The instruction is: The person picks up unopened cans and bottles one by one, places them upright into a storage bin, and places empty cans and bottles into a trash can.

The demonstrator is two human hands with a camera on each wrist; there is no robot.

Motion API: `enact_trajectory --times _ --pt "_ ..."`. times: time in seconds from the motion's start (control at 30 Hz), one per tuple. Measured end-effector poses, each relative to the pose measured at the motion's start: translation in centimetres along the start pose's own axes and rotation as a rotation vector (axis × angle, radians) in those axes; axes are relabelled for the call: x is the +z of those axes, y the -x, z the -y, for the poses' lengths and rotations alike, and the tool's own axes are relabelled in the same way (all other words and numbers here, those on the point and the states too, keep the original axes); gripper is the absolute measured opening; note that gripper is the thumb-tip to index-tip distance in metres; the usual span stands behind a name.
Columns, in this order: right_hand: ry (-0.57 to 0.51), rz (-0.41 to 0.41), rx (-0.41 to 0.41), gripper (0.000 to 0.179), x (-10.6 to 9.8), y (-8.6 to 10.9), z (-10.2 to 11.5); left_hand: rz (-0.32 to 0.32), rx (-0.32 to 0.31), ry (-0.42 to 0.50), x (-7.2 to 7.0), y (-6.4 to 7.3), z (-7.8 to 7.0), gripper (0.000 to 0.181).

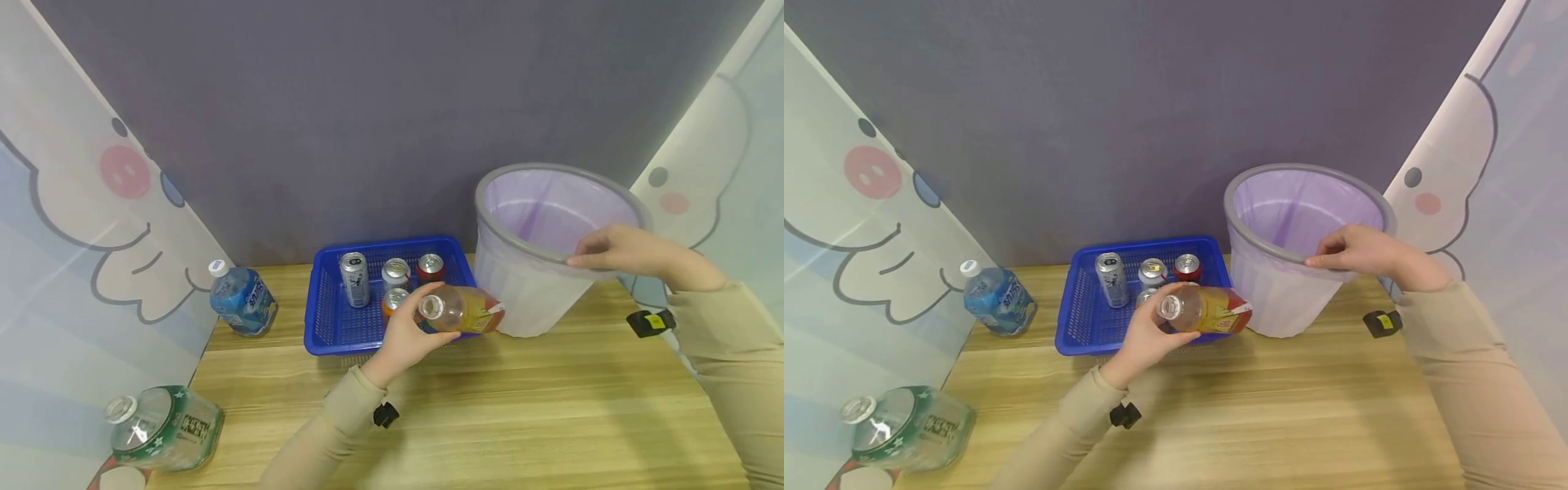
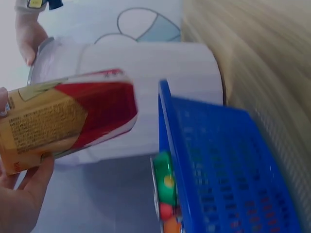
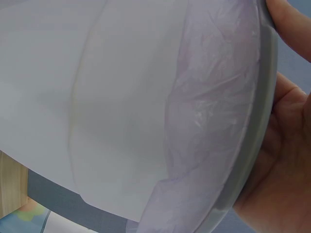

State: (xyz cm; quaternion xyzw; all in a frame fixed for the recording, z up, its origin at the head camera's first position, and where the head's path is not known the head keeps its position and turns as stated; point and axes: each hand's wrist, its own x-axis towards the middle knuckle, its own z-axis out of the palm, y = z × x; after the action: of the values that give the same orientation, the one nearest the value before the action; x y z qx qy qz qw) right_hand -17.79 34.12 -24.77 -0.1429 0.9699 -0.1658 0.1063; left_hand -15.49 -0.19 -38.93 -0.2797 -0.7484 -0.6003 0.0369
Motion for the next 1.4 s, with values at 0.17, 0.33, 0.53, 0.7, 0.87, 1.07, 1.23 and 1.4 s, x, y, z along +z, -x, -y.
enact_trajectory --times 0.17,0.33,0.53,0.7,0.87,1.07,1.23,1.4 --pt "0.009 -0.017 -0.027 0.021 0.0 0.0 -0.1 -0.13 0.123 -0.102 -1.3 -0.1 0.4 0.081" --pt "0.018 -0.027 -0.036 0.02 0.1 0.0 -0.2 -0.211 0.23 -0.214 -2.2 -0.4 0.8 0.082" --pt "0.014 -0.017 -0.026 0.02 0.2 -0.1 -0.1 -0.267 0.299 -0.222 -2.8 -0.7 0.9 0.086" --pt "0.012 -0.013 -0.019 0.021 0.2 -0.1 -0.1 -0.331 0.369 -0.188 -3.3 -1.4 0.5 0.082" --pt "0.008 -0.011 -0.019 0.021 0.2 -0.1 -0.1 -0.374 0.44 -0.197 -3.7 -1.8 0.1 0.075" --pt "-0.003 -0.01 -0.012 0.022 0.2 0.0 -0.1 -0.376 0.485 -0.157 -3.9 -2.5 -0.7 0.074" --pt "-0.002 -0.003 0.007 0.021 0.2 0.1 0.0 -0.376 0.531 -0.131 -3.9 -3.4 -1.7 0.073" --pt "0.001 -0.002 0.014 0.021 0.3 0.0 0.1 -0.387 0.57 -0.13 -3.6 -4.3 -3.0 0.075"
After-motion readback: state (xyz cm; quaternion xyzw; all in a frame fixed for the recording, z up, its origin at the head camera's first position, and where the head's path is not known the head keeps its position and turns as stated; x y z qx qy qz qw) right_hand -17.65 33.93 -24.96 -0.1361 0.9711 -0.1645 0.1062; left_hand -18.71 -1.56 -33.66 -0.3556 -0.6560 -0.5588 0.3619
